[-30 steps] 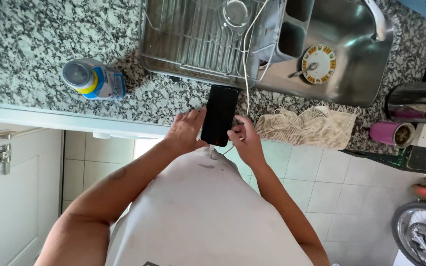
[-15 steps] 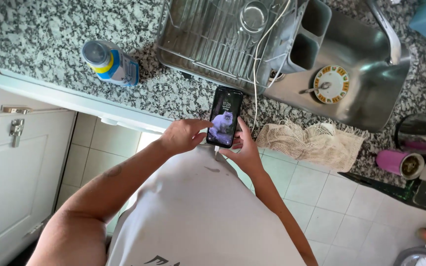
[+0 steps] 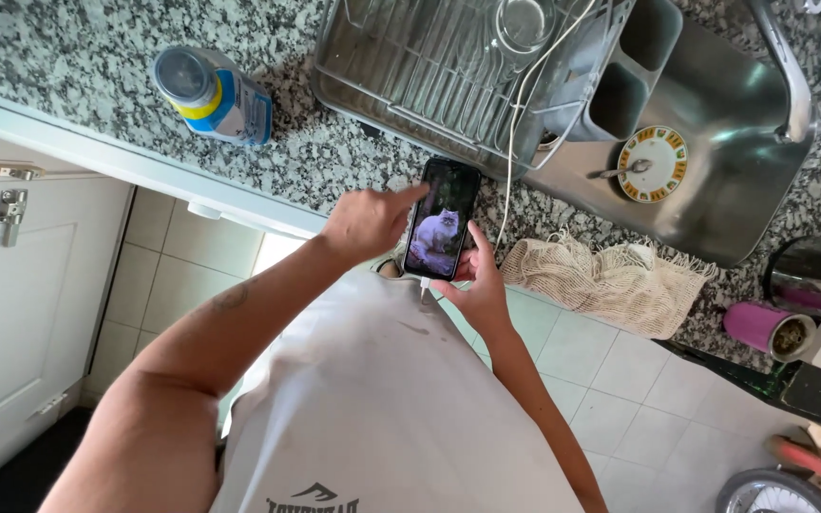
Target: Measuring a white board with a tape measure and sanding its edges with sandpaper in a workshop, followed by a brief interaction with a phone.
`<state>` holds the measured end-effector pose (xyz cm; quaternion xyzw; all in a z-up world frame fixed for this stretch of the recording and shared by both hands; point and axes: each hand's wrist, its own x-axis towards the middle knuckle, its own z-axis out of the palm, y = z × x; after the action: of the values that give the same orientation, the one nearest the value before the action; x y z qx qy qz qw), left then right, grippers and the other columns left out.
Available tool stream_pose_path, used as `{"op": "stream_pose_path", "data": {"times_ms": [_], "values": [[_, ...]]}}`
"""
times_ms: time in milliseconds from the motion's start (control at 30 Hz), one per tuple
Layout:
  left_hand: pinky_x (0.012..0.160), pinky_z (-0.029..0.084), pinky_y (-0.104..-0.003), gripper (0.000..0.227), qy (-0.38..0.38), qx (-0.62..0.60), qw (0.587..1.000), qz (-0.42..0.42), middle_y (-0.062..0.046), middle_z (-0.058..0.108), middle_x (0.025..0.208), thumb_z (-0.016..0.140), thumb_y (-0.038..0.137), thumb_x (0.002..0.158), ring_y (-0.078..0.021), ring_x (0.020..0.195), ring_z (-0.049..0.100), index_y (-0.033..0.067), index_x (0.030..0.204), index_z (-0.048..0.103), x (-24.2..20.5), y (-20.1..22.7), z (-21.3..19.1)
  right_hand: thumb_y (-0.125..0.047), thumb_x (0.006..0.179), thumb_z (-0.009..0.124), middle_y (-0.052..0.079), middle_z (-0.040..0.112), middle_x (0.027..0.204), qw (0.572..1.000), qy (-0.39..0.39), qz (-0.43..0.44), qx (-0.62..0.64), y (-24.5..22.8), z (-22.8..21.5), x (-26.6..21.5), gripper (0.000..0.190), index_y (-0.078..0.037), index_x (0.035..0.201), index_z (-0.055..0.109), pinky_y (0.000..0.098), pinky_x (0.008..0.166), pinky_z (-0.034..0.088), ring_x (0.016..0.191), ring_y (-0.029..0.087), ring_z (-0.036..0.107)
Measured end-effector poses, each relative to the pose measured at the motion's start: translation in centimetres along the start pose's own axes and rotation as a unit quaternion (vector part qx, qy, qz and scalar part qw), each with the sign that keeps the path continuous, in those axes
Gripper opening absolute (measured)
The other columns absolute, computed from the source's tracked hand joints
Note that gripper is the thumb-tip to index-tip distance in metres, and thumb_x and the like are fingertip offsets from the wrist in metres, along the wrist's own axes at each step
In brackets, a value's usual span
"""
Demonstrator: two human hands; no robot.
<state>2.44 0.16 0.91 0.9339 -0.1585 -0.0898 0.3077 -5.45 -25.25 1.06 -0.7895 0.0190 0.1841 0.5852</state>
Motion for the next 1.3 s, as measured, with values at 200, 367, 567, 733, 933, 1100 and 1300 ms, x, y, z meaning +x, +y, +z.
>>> {"op": "stream_pose_path", "data": {"times_ms": [200,367,567,733,933,1100,1300], "values": [[0.057,0.061,-0.045,0.039,-0.049,0.010,0.997,0.057,-0.002,0.070,0.066,0.058,0.021,0.097,-0.0301,0.058,0.071,0.0337,0.130,0.073,-4.0,0.4,1.1,-0.006,0.076,0.094,0.012,0.067,0.102,1.000,0.015,0.003,-0.011,0.7,0.5,-0.1,0.115,-0.009,0.169,0.027,0.0360,0.078,0.065,0.084,0.025,0.075],[0.062,0.064,-0.048,0.050,-0.055,0.036,0.997,0.037,-0.003,0.072,0.070,0.054,0.022,0.096,-0.0302,0.063,0.074,0.0402,0.142,0.065,-3.1,0.9,1.7,-0.007,0.074,0.095,0.012,0.067,0.101,1.000,0.014,0.008,-0.006,0.7,0.4,0.1,0.116,-0.010,0.168,0.028,0.0362,0.079,0.065,0.083,0.024,0.075],[0.064,0.063,-0.045,0.049,-0.088,0.059,0.992,0.067,0.001,0.071,0.067,0.056,0.023,0.095,-0.0273,0.064,0.074,0.0466,0.137,0.067,-3.8,0.5,1.4,-0.006,0.076,0.095,0.010,0.065,0.101,1.000,0.017,0.015,-0.001,0.4,0.5,0.1,0.112,-0.010,0.167,0.030,0.0367,0.080,0.066,0.084,0.025,0.075],[0.063,0.063,-0.045,0.044,-0.106,0.039,0.990,0.081,0.000,0.073,0.069,0.058,0.021,0.095,-0.0277,0.064,0.074,0.0400,0.132,0.071,-4.9,-0.1,1.6,-0.007,0.074,0.096,0.012,0.064,0.101,0.999,0.023,0.019,0.015,0.5,0.5,0.0,0.114,-0.010,0.167,0.031,0.0380,0.081,0.065,0.083,0.025,0.074],[0.068,0.064,-0.046,0.048,-0.129,0.064,0.986,0.087,0.003,0.074,0.078,0.059,0.027,0.094,-0.0249,0.074,0.076,0.0477,0.137,0.066,-4.0,0.1,3.1,-0.006,0.073,0.096,0.011,0.063,0.099,0.999,0.027,0.015,0.008,1.1,0.5,0.2,0.113,-0.008,0.166,0.032,0.0372,0.081,0.066,0.082,0.026,0.074],[0.073,0.065,-0.049,0.057,-0.141,0.069,0.985,0.076,-0.001,0.076,0.084,0.057,0.023,0.095,-0.0265,0.080,0.078,0.0430,0.149,0.057,-2.3,3.2,1.3,-0.006,0.072,0.096,0.011,0.063,0.099,0.999,0.030,0.024,-0.010,0.0,0.5,0.1,0.112,-0.008,0.165,0.033,0.0370,0.081,0.066,0.082,0.026,0.075],[0.071,0.063,-0.053,0.038,-0.167,0.057,0.973,0.149,-0.002,0.076,0.086,0.060,0.027,0.092,-0.0310,0.079,0.077,0.0398,0.127,0.069,-3.8,3.0,-0.2,-0.016,0.070,0.098,0.013,0.068,0.103,0.997,0.024,0.048,-0.050,-2.4,-1.3,-0.6,0.116,-0.012,0.167,0.033,0.0363,0.082,0.067,0.087,0.026,0.075]]}}
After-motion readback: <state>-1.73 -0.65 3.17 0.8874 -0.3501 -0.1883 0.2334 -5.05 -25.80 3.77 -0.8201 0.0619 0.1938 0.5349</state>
